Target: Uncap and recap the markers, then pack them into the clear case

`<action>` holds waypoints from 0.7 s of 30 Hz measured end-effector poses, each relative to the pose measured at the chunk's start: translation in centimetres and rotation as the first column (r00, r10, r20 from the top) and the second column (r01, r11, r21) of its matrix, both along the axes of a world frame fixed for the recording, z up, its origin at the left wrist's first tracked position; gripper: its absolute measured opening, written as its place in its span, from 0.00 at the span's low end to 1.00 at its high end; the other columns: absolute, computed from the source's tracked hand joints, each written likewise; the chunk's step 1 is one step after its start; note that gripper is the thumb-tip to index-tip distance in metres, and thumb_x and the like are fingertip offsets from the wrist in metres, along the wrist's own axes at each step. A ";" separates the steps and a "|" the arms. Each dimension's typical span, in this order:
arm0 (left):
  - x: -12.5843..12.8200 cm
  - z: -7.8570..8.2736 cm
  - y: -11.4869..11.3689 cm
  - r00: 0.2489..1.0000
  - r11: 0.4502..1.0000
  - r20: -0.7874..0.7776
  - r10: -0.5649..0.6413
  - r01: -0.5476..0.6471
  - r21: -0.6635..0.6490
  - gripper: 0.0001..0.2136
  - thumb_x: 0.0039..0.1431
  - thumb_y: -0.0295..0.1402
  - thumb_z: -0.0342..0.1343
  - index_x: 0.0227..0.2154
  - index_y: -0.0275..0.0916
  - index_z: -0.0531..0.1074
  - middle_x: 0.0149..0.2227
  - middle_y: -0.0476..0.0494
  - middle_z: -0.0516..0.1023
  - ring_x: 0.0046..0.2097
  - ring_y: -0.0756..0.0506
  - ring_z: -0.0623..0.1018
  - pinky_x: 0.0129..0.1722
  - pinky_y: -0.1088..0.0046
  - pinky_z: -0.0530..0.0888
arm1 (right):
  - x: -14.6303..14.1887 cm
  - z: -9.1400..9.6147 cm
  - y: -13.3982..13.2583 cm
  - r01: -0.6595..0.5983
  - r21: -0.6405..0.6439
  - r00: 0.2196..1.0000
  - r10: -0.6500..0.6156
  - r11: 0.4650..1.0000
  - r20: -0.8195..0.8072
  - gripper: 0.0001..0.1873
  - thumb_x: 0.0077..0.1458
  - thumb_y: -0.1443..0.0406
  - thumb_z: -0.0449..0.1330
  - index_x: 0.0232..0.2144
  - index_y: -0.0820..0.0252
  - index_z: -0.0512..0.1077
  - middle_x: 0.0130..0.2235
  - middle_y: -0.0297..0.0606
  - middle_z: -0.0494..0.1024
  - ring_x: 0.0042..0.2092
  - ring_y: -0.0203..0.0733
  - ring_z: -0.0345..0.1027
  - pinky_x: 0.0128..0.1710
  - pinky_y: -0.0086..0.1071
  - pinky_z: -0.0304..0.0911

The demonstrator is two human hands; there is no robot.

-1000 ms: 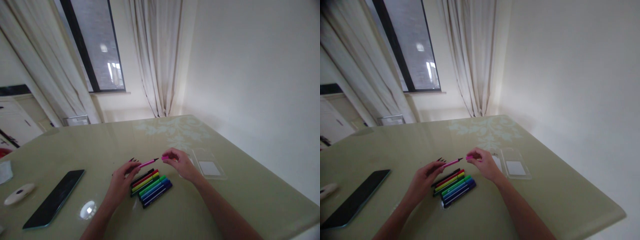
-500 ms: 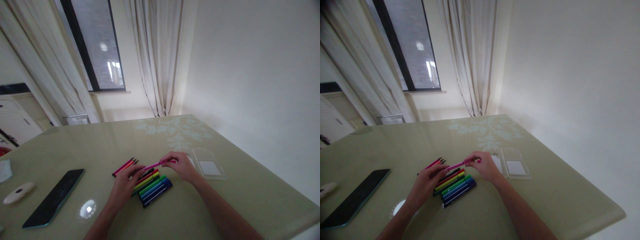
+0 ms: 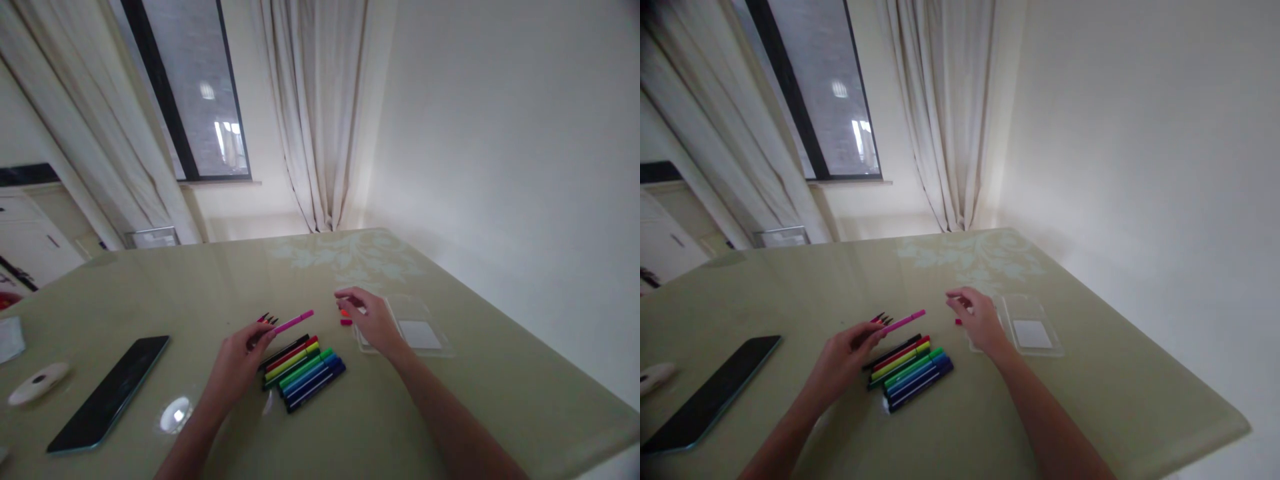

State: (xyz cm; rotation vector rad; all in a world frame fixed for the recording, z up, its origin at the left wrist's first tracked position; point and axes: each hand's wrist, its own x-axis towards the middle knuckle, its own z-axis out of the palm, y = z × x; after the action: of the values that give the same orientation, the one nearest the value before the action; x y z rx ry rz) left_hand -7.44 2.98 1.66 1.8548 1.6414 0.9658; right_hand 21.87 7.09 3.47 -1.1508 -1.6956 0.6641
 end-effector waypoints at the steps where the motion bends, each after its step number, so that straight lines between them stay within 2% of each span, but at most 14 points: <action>1: -0.5 -0.2 0.1 1.000 1.000 -0.021 0.009 -0.009 -0.009 0.20 0.62 0.49 0.52 0.41 0.41 0.81 0.38 0.44 0.85 0.38 0.40 0.81 0.38 0.68 0.74 | 0.5 -0.1 0.3 0.051 0.018 0.997 -0.052 0.999 0.056 0.09 0.62 0.61 0.62 0.40 0.56 0.80 0.35 0.37 0.83 0.36 0.42 0.76 0.38 0.34 0.69; 5: -1.8 -0.8 0.3 0.983 0.998 -0.181 -0.006 -0.005 -0.059 0.18 0.63 0.45 0.50 0.42 0.42 0.81 0.39 0.43 0.85 0.38 0.39 0.81 0.39 0.67 0.73 | 1.8 -0.8 1.2 0.130 0.041 0.905 -0.135 0.991 0.403 0.05 0.58 0.66 0.65 0.31 0.58 0.81 0.35 0.39 0.80 0.38 0.43 0.73 0.42 0.35 0.65; 10: -2.0 -1.2 0.3 0.954 0.995 -0.286 -0.087 0.067 -0.081 0.17 0.65 0.42 0.48 0.40 0.42 0.81 0.44 0.41 0.84 0.46 0.39 0.81 0.47 0.66 0.72 | 1.3 -1.8 0.9 0.108 0.006 0.776 -0.088 0.994 0.625 0.04 0.57 0.67 0.66 0.33 0.57 0.83 0.41 0.41 0.78 0.45 0.45 0.71 0.48 0.37 0.63; 12: -2.3 -1.1 0.4 0.951 0.995 -0.299 -0.077 0.056 -0.077 0.18 0.67 0.42 0.46 0.40 0.42 0.81 0.44 0.40 0.84 0.46 0.40 0.80 0.47 0.66 0.72 | 1.1 -2.0 0.8 0.077 0.000 0.752 -0.058 0.997 0.657 0.04 0.57 0.68 0.66 0.32 0.57 0.83 0.40 0.41 0.78 0.46 0.46 0.71 0.48 0.37 0.63; 16: -3.1 -0.9 0.6 0.932 0.995 -0.352 0.087 -0.101 -0.020 0.19 0.68 0.42 0.45 0.43 0.41 0.80 0.45 0.40 0.82 0.47 0.39 0.79 0.48 0.64 0.72 | 0.8 -2.4 0.6 0.023 0.014 0.757 -0.027 1.000 0.652 0.05 0.57 0.70 0.66 0.31 0.56 0.82 0.40 0.41 0.79 0.45 0.47 0.71 0.46 0.38 0.63; 19: -3.7 -1.2 0.7 0.873 0.978 -0.447 0.197 -0.204 0.034 0.19 0.69 0.39 0.43 0.47 0.41 0.78 0.49 0.39 0.80 0.49 0.38 0.78 0.51 0.62 0.71 | 0.4 -2.2 0.5 -0.007 0.041 0.808 -0.019 0.999 0.589 0.05 0.58 0.70 0.64 0.32 0.57 0.80 0.40 0.42 0.79 0.46 0.48 0.71 0.47 0.39 0.63; 21: -4.0 -1.4 0.7 0.820 0.967 -0.516 0.245 -0.243 0.073 0.20 0.70 0.37 0.41 0.50 0.39 0.78 0.51 0.37 0.79 0.51 0.36 0.76 0.53 0.60 0.70 | -0.1 -1.9 0.3 -0.044 0.030 0.876 0.024 0.999 0.482 0.05 0.61 0.69 0.62 0.34 0.58 0.78 0.39 0.41 0.80 0.45 0.47 0.72 0.47 0.39 0.63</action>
State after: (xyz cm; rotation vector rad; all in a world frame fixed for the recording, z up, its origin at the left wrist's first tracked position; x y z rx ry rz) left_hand -11.42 3.66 0.21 2.0655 2.2433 0.5733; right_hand 21.80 7.37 1.58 -1.3368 -2.1401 0.3742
